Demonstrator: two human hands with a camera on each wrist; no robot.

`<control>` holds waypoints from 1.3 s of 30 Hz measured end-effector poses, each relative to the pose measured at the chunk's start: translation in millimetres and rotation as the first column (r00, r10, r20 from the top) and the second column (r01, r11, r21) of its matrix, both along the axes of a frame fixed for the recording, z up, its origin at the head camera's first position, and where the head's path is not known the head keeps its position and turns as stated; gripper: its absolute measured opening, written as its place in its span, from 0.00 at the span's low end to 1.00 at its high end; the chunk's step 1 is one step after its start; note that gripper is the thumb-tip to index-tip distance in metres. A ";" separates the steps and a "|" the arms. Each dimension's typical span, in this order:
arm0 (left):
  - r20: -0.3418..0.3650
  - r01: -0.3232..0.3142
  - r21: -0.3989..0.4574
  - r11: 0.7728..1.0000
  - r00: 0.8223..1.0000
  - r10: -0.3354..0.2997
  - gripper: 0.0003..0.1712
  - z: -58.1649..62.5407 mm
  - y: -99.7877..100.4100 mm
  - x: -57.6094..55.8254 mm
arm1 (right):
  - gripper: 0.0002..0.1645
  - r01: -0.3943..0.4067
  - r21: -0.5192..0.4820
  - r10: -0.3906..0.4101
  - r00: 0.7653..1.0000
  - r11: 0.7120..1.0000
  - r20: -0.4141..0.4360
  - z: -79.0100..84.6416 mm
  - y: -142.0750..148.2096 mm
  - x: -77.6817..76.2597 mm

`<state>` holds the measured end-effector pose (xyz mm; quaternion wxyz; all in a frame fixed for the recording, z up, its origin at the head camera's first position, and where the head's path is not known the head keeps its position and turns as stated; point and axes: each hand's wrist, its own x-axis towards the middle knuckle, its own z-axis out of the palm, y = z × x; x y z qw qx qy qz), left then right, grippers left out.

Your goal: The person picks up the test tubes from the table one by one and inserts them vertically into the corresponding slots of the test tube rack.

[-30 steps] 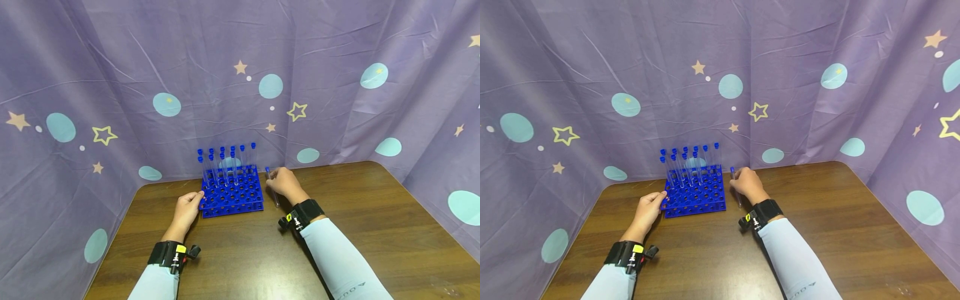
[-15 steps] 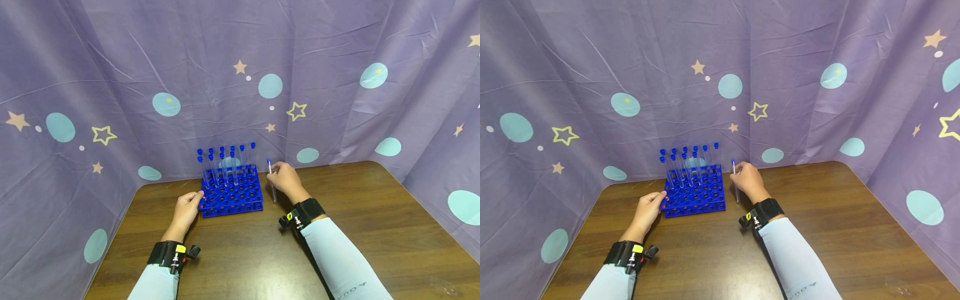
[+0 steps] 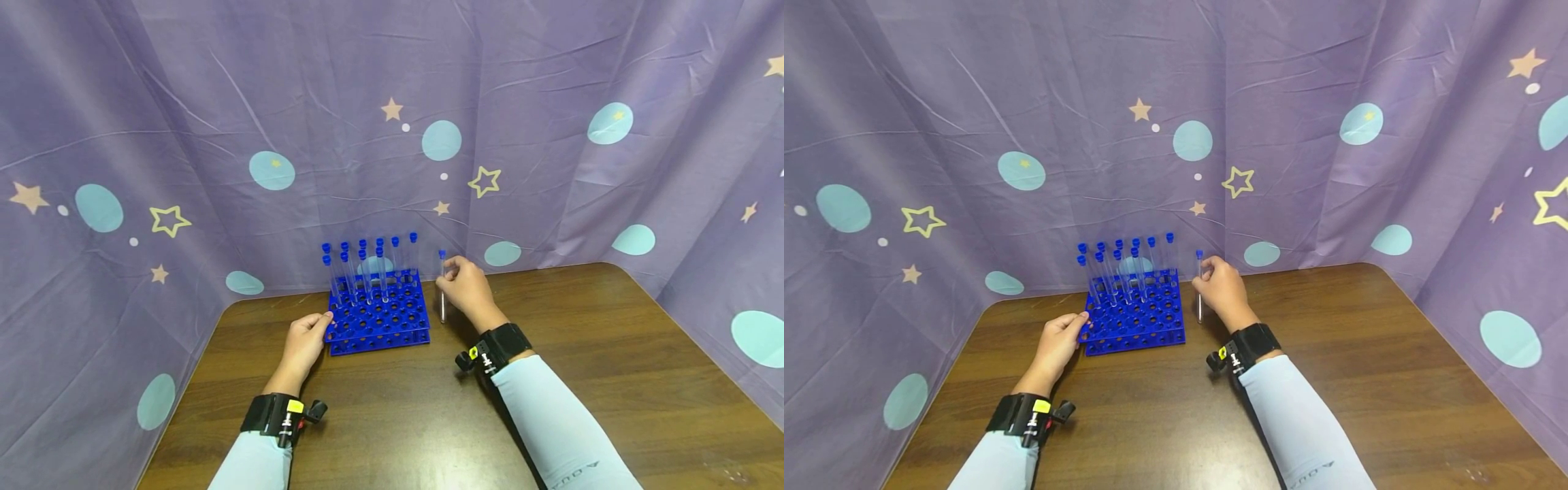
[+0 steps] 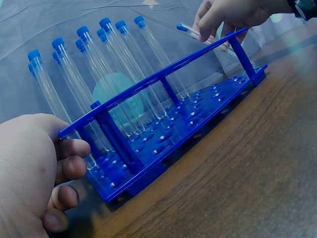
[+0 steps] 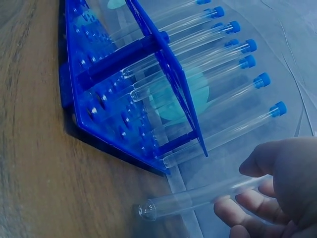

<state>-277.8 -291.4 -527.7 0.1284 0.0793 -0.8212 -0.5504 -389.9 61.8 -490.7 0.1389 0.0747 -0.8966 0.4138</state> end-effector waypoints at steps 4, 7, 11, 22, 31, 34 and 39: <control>-0.002 -0.003 -0.003 1.000 1.000 0.003 0.25 0.3 -0.4 -0.6 | 0.23 -0.010 -0.018 0.010 1.000 1.000 -0.024 2.8 -0.3 0.6; 0.000 -0.007 -0.009 1.000 1.000 0.007 0.24 0.2 -0.4 -1.0 | 0.22 -0.017 -0.029 0.015 0.999 0.999 -0.045 4.8 -0.6 1.4; 0.009 -0.006 -0.014 1.000 1.000 0.006 0.25 0.2 -0.7 -1.8 | 0.22 -0.025 -0.048 0.021 0.996 0.999 -0.087 8.1 -1.3 3.3; -0.009 -0.017 -0.023 1.000 1.000 0.017 0.24 -0.3 0.1 -4.2 | 0.23 -0.061 -0.093 0.042 0.979 0.994 -0.197 14.1 -3.7 6.9; -0.021 -0.031 -0.045 0.999 0.999 0.030 0.23 -0.5 0.9 -3.5 | 0.24 -0.082 -0.121 0.052 0.971 0.989 -0.235 19.6 -4.9 10.3; -0.024 -0.031 -0.041 0.999 0.999 0.030 0.23 -1.1 0.6 -3.1 | 0.24 -0.091 -0.130 0.056 0.966 0.987 -0.253 22.3 -5.8 12.0; -0.025 -0.023 -0.026 0.999 0.999 0.022 0.24 -3.9 -0.1 -2.4 | 0.25 -0.102 -0.124 0.061 0.954 0.987 -0.294 27.3 -8.5 15.8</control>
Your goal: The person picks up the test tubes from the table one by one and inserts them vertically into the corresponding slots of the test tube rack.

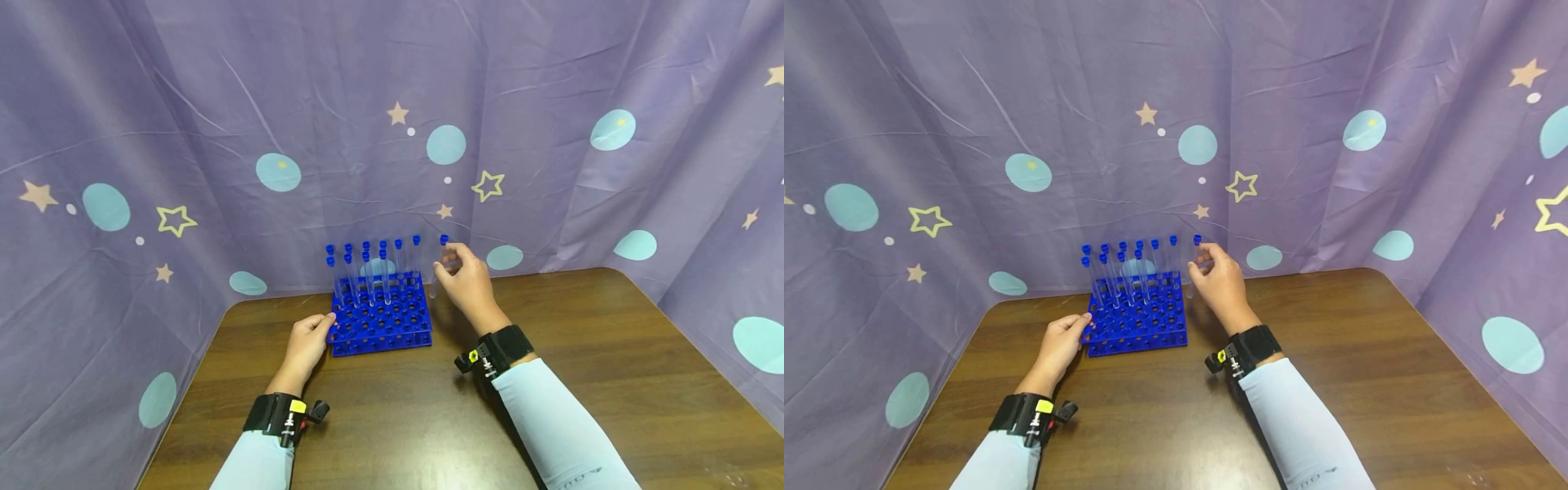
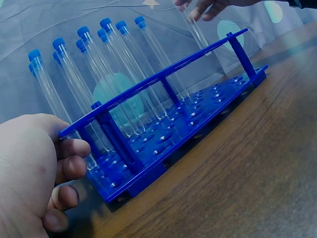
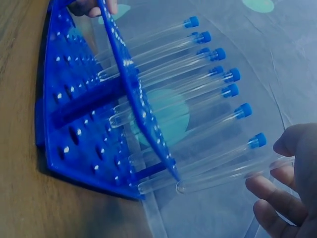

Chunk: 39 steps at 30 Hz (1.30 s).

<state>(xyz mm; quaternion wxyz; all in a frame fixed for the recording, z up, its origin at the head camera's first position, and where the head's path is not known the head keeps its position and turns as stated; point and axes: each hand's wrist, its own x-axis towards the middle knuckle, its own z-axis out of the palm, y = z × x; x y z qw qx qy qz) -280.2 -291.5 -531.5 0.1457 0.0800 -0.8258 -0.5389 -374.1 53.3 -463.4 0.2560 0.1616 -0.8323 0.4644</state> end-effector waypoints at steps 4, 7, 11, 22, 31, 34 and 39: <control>0.002 0.008 0.017 1.000 1.000 -0.008 0.25 -0.9 0.3 0.5 | 0.25 -0.010 -0.002 0.010 0.999 1.000 -0.039 4.3 -2.5 3.0; 0.007 0.010 0.025 1.000 1.000 -0.010 0.25 0.0 0.2 1.1 | 0.26 -0.028 -0.005 0.028 0.998 1.000 -0.057 8.8 -5.3 5.4; 0.010 0.012 0.022 1.000 1.000 -0.012 0.26 1.9 -1.0 2.7 | 0.25 -0.051 -0.004 0.051 0.997 0.999 -0.059 16.5 -10.8 6.0; 0.032 0.008 0.005 1.000 0.999 -0.008 0.24 3.2 -2.9 3.1 | 0.26 -0.101 0.032 0.103 0.992 0.994 -0.074 35.3 -30.6 1.6; 0.023 0.008 -0.002 1.000 1.000 -0.008 0.24 3.0 -2.0 2.7 | 0.25 -0.129 0.053 0.131 0.990 0.990 -0.043 34.9 -44.0 -5.3; 0.021 0.011 0.009 1.000 1.000 -0.012 0.24 2.3 -1.6 2.4 | 0.25 -0.128 0.071 0.131 0.991 0.989 -0.039 32.6 -47.5 -6.4; 0.021 0.015 0.022 1.000 1.000 -0.015 0.25 2.0 -0.6 2.6 | 0.25 -0.138 0.083 0.141 0.989 0.987 -0.034 28.6 -52.2 -6.3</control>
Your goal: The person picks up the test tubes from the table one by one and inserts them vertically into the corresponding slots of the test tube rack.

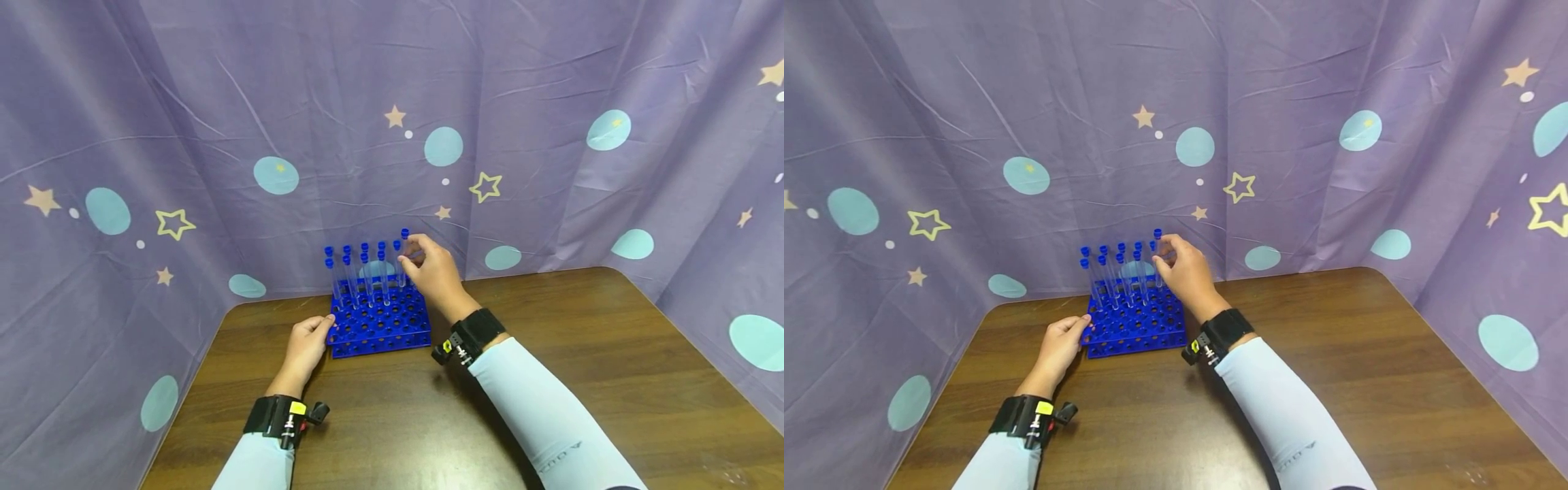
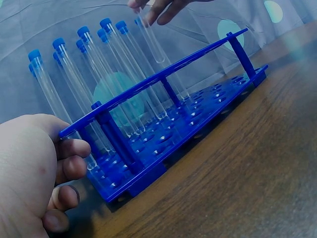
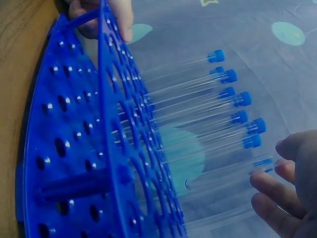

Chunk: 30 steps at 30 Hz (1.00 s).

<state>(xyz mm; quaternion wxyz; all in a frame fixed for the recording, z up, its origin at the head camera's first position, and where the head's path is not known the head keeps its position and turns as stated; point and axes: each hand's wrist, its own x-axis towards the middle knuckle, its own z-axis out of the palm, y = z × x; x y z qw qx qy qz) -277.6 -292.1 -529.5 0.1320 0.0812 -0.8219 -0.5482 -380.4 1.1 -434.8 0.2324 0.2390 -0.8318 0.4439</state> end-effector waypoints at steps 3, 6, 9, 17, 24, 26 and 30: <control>-0.001 -0.001 -0.001 1.000 1.000 0.001 0.25 0.2 0.6 0.6 | 0.24 -0.002 0.014 0.001 1.000 1.000 0.017 -3.7 -3.1 -0.5; 0.001 -0.001 -0.004 1.000 1.000 0.001 0.25 0.5 0.9 1.0 | 0.24 0.008 0.029 -0.009 0.999 1.000 0.034 -7.7 -5.5 -1.2; 0.001 -0.003 -0.002 1.000 1.000 0.003 0.24 0.7 0.9 1.2 | 0.22 0.020 0.041 -0.022 0.999 0.999 0.043 -11.3 -7.5 -1.6; -0.002 -0.011 -0.005 1.000 1.000 0.011 0.24 0.4 0.7 1.5 | 0.21 0.004 0.076 -0.011 0.996 0.997 0.090 -20.8 -12.7 -3.0; 0.004 -0.017 -0.015 1.000 1.000 0.017 0.23 -0.4 0.6 1.4 | 0.22 0.009 0.114 -0.020 0.995 0.993 0.098 -30.3 -14.2 -5.6; 0.001 -0.017 -0.015 1.000 1.000 0.017 0.23 0.0 0.6 1.3 | 0.22 0.009 0.120 -0.021 0.995 0.993 0.100 -31.8 -14.4 -6.2; -0.006 -0.014 -0.007 1.000 1.000 0.014 0.24 1.0 0.4 1.2 | 0.22 0.008 0.133 -0.021 0.995 0.991 0.095 -34.6 -14.5 -7.4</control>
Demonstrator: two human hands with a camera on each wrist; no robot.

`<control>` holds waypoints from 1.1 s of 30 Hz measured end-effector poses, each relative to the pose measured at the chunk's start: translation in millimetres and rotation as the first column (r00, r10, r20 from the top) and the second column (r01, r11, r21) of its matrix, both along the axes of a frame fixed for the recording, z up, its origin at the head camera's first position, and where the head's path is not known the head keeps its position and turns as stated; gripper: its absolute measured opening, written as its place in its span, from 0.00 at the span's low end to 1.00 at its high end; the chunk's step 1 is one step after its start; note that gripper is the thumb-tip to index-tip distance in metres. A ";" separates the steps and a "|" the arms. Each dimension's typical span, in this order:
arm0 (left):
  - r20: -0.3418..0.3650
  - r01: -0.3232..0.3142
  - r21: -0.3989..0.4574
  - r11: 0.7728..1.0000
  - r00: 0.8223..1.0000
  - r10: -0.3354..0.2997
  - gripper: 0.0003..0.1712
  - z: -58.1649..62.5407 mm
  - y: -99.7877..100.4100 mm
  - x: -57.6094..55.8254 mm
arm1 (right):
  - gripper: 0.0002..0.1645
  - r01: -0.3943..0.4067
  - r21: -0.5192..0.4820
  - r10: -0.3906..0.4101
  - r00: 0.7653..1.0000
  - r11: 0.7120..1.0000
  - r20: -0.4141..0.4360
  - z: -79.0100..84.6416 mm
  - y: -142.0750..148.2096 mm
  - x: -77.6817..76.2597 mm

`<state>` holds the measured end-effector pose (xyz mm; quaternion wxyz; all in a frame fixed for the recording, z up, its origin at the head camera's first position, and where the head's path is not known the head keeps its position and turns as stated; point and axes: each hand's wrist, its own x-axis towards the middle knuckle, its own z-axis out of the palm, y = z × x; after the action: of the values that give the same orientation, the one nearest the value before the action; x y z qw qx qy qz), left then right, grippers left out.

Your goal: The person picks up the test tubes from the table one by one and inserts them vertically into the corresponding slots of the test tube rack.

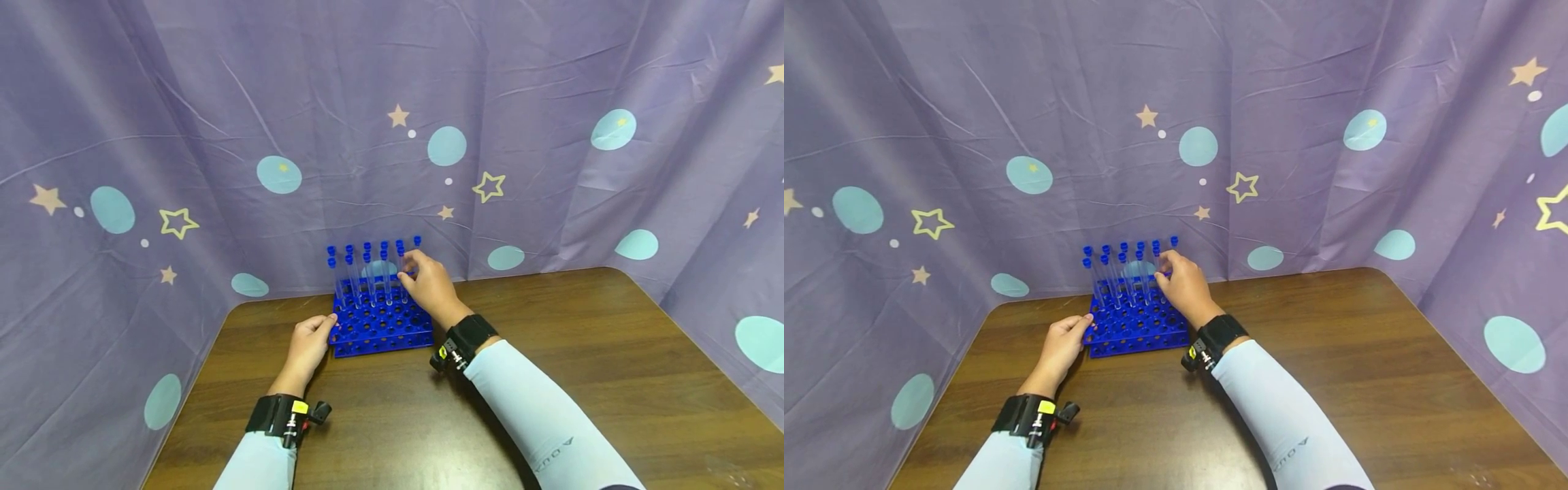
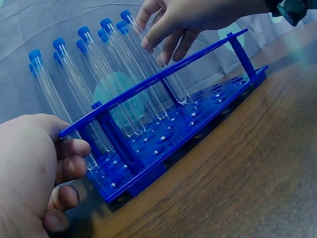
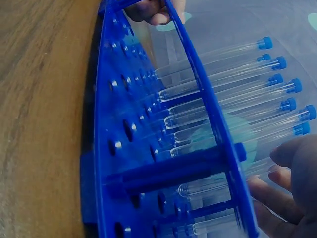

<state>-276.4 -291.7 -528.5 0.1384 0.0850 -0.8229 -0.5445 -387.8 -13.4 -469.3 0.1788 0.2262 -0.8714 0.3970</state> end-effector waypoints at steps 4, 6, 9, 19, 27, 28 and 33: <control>-0.003 0.008 0.015 1.000 1.000 -0.008 0.25 0.4 0.5 -0.2 | 0.22 -0.001 0.001 0.001 1.000 1.000 0.008 -2.0 0.6 -0.1; -0.006 0.011 0.019 1.000 1.000 -0.011 0.25 0.1 0.6 -0.5 | 0.22 0.000 0.000 0.000 1.000 1.000 0.013 -2.8 0.6 0.1; -0.015 0.010 0.024 1.000 1.000 -0.009 0.24 -0.4 1.0 -0.8 | 0.23 0.000 -0.002 0.001 1.000 1.000 0.013 -3.6 0.6 0.2; -0.019 0.011 0.013 1.000 1.000 -0.010 0.24 0.5 0.5 -0.9 | 0.20 0.001 0.002 -0.001 1.000 1.000 0.002 -7.5 1.4 -0.2; -0.011 0.005 0.009 1.000 1.000 -0.005 0.25 1.2 1.2 0.4 | 0.20 -0.005 0.002 0.005 1.000 1.000 -0.006 -10.0 2.4 1.2; -0.010 0.004 0.006 1.000 1.000 -0.004 0.25 1.2 1.3 0.6 | 0.20 -0.005 0.001 0.005 1.000 1.000 -0.002 -10.1 2.6 1.5; -0.003 0.001 -0.009 1.000 1.000 -0.001 0.25 1.4 0.9 1.0 | 0.22 -0.004 -0.007 0.005 1.000 1.000 0.030 -10.5 3.0 2.9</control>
<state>-275.4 -290.8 -527.1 0.1397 0.0831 -0.8250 -0.5412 -384.9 -10.4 -479.8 0.1655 0.2215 -0.8722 0.4036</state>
